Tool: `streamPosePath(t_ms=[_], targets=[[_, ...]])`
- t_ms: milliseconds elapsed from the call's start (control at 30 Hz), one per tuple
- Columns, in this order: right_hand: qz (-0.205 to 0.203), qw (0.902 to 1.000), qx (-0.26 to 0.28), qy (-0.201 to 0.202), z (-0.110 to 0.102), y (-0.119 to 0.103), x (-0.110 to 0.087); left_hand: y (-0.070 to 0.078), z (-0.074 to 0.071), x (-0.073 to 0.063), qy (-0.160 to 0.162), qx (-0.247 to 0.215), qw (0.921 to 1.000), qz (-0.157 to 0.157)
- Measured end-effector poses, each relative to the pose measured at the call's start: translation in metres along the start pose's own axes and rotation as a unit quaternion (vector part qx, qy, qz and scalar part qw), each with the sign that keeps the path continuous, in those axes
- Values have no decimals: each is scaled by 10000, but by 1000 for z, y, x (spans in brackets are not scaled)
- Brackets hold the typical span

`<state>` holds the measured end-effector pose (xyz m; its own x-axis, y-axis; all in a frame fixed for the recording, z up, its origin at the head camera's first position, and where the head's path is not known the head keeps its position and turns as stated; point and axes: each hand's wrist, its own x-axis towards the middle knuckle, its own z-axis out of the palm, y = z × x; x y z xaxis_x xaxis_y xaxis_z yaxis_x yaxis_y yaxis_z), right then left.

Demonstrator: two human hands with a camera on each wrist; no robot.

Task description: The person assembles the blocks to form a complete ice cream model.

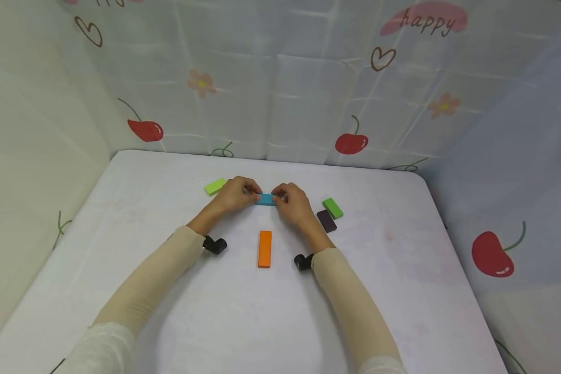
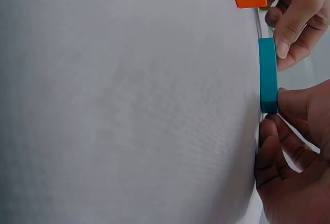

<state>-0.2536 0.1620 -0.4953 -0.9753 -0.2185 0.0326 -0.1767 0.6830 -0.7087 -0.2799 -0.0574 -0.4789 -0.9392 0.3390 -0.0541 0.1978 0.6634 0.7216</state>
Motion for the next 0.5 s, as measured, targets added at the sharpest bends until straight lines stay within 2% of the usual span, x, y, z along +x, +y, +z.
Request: streamPosePath(t_ms=[267,500], targets=[[148,9998,92,3,-1,-4,-3,2,0,-2,-21,-20,10000,-29],[197,9998,21,-12,0,-2,-6,-2,4,-3,-12,-68,10000,9]])
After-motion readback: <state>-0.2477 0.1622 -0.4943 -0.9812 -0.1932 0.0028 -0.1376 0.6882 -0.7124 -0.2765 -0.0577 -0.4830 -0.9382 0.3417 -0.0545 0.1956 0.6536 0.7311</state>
